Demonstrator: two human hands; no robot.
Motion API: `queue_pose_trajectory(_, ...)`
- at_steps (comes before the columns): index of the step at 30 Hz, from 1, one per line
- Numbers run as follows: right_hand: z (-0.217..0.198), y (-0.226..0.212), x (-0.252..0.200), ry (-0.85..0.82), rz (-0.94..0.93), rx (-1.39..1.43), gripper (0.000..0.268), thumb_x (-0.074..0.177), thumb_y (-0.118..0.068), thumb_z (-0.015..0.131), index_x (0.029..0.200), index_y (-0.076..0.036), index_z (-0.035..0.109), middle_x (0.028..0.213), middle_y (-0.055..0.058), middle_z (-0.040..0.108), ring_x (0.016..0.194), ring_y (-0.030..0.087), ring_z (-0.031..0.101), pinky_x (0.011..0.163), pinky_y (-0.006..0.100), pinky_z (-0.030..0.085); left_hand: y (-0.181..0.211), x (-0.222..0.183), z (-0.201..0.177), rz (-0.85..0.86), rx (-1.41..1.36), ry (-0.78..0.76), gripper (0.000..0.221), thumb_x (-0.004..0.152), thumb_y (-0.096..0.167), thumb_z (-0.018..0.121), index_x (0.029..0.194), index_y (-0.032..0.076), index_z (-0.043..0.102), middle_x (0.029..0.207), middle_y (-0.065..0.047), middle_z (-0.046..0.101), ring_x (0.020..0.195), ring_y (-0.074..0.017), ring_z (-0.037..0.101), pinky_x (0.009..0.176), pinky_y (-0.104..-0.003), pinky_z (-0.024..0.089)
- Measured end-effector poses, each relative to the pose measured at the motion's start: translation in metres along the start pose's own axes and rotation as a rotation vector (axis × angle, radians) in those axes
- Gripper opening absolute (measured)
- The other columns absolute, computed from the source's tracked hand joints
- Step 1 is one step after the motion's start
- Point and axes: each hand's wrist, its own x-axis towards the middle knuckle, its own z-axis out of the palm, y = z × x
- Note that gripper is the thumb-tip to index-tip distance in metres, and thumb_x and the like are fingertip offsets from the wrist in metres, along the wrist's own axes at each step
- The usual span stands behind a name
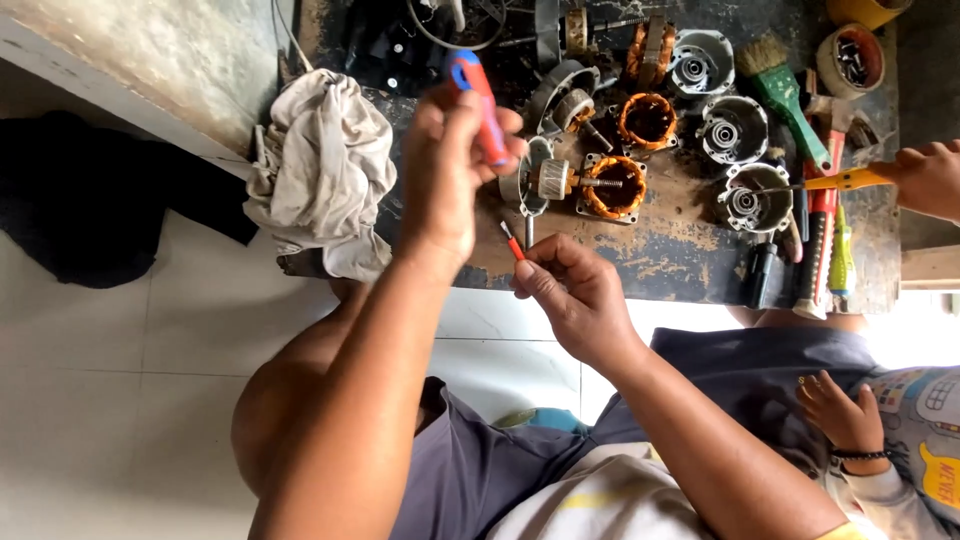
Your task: A person is repairing or refurbishing electric fan motor stators on a low workbench using a screwdriver and a cloth.
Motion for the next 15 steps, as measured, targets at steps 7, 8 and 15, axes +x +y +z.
queue_pose_trajectory(7,0.006,0.001,-0.001,-0.049,-0.014,-0.121,0.009,0.100,-0.011,0.064,0.096,-0.003,0.062,0.083,0.006,0.071,0.076,0.013,0.069,0.069,0.027,0.058,0.044,0.006,-0.046,0.369,0.548,0.109,0.026,0.087,0.023,0.065,0.106,0.006,0.061,0.080,-0.005,0.063,0.065,-0.0168,0.061,0.065,-0.033,0.057)
queue_pose_trajectory(8,0.006,0.002,0.000,-0.053,-0.013,-0.117,0.010,0.100,-0.012,0.064,0.096,-0.003,0.062,0.083,0.007,0.072,0.076,0.013,0.070,0.069,0.027,0.060,0.048,0.005,-0.053,0.578,1.047,0.180,0.015,0.090,0.015,0.070,0.094,0.003,0.063,0.076,-0.006,0.066,0.059,-0.0166,0.060,0.059,-0.030,0.053)
queue_pose_trajectory(15,0.012,0.006,0.002,0.022,-0.026,-0.030,0.015,0.099,-0.015,0.071,0.095,0.000,0.071,0.069,0.011,0.072,0.072,0.016,0.071,0.075,0.032,0.058,-0.002,0.028,-0.113,-0.156,1.748,0.238,0.026,0.086,0.036,0.068,0.107,0.022,0.074,0.090,-0.004,0.071,0.088,-0.0296,0.074,0.075,-0.052,0.058)
